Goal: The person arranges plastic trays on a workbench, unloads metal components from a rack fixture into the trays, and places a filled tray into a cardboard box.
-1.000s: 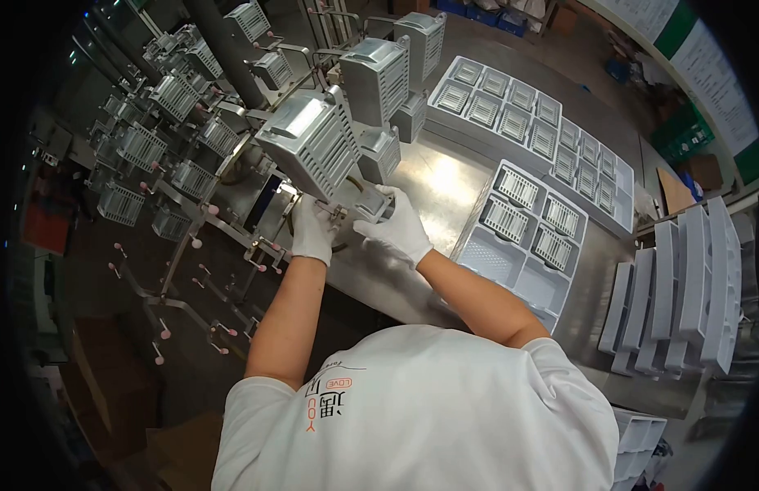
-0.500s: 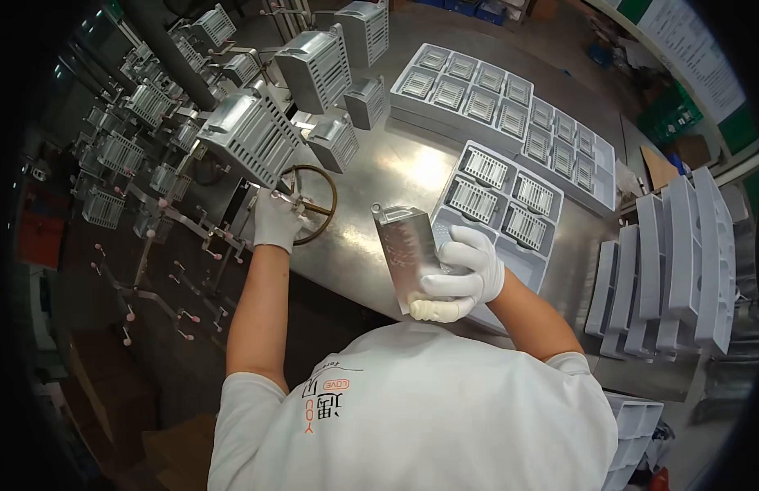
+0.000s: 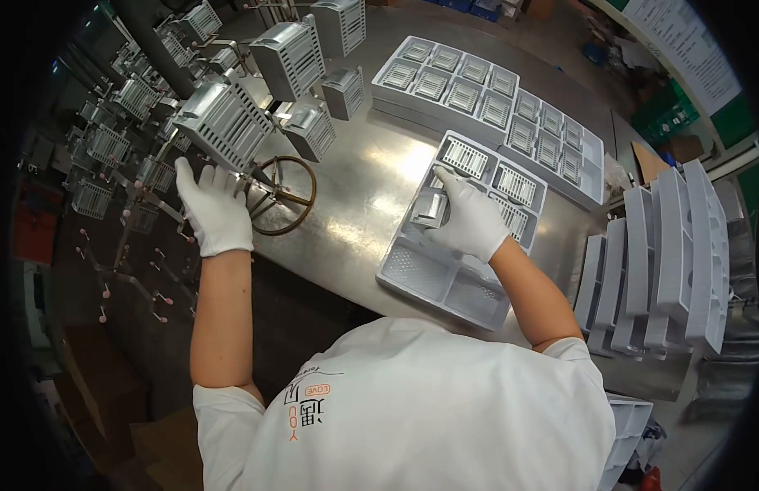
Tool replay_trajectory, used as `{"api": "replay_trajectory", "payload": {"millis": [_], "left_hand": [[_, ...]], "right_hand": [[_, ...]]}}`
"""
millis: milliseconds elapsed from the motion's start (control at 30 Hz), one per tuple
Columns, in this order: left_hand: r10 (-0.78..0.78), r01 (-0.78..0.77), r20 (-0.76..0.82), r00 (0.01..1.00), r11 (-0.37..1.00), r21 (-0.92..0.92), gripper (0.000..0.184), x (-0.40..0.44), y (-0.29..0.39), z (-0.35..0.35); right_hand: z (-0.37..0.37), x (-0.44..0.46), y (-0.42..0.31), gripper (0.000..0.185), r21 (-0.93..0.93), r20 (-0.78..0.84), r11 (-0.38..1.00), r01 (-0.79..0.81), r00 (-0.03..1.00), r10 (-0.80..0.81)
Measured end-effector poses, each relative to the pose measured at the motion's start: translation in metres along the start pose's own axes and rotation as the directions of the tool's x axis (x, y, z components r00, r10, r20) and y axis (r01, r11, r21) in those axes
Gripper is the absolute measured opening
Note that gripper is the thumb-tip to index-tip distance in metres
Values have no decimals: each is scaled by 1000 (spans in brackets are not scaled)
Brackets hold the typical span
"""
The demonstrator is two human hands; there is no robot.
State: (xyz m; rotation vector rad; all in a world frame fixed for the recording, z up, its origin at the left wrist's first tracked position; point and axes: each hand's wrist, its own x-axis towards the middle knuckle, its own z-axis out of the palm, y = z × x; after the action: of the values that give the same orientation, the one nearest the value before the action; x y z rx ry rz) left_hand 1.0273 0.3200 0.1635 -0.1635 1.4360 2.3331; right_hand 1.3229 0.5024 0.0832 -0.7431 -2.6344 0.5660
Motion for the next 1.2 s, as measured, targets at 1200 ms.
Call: {"api": "replay_trajectory", "payload": {"millis": [1200], "left_hand": [[-337,216,353,873,915,341,57,41,76,28]], "right_hand": [[19,136,-199,87,655,-244,736,171,970,-8]]}}
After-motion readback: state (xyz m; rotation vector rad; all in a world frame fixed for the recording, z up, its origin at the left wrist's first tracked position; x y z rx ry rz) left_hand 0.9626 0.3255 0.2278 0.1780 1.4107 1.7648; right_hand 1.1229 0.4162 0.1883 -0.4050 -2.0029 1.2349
